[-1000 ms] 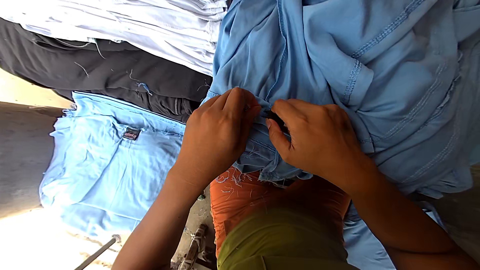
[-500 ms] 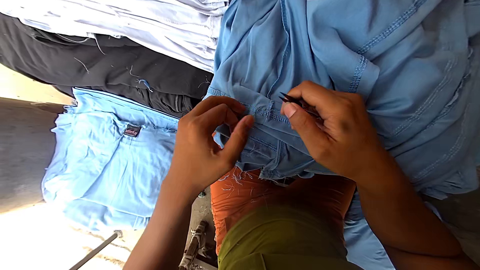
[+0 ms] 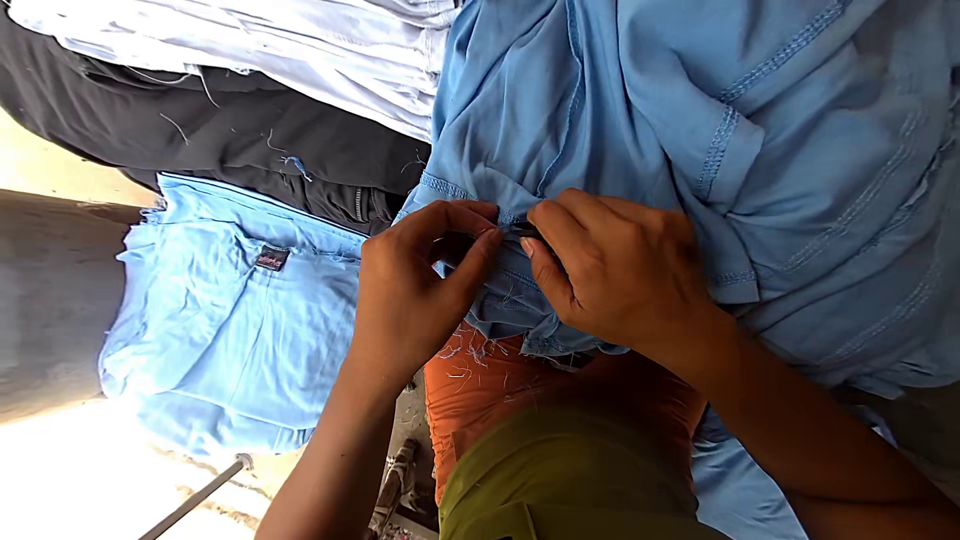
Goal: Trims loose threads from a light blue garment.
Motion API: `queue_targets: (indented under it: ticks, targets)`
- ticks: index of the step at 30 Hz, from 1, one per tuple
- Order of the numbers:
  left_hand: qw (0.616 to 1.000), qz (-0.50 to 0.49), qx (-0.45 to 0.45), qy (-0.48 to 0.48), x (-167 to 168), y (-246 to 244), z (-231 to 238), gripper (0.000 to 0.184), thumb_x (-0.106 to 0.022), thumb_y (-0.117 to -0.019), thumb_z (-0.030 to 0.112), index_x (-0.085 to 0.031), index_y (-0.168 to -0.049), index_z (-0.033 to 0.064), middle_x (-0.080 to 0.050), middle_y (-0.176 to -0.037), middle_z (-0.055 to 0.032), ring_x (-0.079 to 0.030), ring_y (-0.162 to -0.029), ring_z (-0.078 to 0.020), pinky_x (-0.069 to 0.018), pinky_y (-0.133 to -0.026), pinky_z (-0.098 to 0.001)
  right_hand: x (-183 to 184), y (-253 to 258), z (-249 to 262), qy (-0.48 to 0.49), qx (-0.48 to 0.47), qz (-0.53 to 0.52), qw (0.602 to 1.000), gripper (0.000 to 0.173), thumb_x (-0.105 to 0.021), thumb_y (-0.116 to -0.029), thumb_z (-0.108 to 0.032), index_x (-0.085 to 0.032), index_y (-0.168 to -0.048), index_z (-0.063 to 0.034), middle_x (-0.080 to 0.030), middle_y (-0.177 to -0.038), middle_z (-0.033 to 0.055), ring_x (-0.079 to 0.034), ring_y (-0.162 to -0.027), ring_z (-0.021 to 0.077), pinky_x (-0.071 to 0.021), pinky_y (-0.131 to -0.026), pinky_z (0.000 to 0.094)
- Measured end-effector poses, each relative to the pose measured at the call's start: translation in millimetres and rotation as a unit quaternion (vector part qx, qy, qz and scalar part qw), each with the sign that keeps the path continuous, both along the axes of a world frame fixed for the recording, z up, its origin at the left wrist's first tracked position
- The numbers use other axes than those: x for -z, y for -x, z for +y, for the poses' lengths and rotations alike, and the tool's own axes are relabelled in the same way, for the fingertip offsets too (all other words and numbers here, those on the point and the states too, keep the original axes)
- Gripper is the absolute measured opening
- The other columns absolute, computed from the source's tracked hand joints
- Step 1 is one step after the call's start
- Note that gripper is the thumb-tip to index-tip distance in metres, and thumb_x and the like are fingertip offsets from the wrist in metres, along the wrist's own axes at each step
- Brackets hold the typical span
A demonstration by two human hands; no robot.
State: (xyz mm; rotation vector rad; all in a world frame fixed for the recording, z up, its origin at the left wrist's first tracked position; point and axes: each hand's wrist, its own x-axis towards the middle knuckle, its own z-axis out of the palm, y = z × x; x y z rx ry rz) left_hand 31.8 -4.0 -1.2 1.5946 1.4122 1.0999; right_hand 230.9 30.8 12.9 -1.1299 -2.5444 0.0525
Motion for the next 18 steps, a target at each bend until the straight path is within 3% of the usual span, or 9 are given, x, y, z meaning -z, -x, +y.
queue_targets:
  ticks: [5,12,18]
  targets:
    - [1.000,-0.012,0.008,0.014,-2.5,2.1,-0.6,0.011,-0.063,-0.0979,0.014,-0.067,-0.104,0.0062,-0.074,-0.116,-0.0027,-0.071,-0.097,-0.0026,-0.0595,-0.085,-0.0185,-0.7,5.8,-2.7,-0.009,0.016,-0.029,0.999,0.028,-0.048,-0.1021,-0.023,-0.068,-0.097,-0.0039,-0.054,-0.076,0.0095,-0.052,-0.055,0.0254,-0.0316,-0.043,0.0347]
    - [0.999,-0.033,0.023,0.003,-1.7,2.9,-1.3,0.011,-0.063,-0.0978,0.013,-0.068,-0.103,0.0055,-0.073,-0.117,-0.0045,-0.072,-0.100,-0.0046,-0.0596,-0.088,-0.0198,-1.7,10.3,-4.4,-0.010,0.026,-0.048,0.998,0.027,-0.048,-0.1025,-0.022,-0.067,-0.097,-0.0036,-0.053,-0.076,0.0099,-0.052,-0.054,0.0251,-0.0312,-0.042,0.0344]
    - [0.997,0.038,0.056,-0.046,-0.4,2.5,-6.4,0.013,-0.067,-0.0961,0.015,-0.073,-0.102,0.0046,-0.069,-0.127,-0.0077,-0.068,-0.114,-0.0097,-0.0578,-0.096,-0.0245,-1.3,8.7,-2.5,-0.009,0.008,-0.020,1.000,0.025,-0.049,-0.1022,-0.019,-0.069,-0.094,-0.0055,-0.053,-0.073,0.0081,-0.051,-0.052,0.0229,-0.0296,-0.042,0.0333]
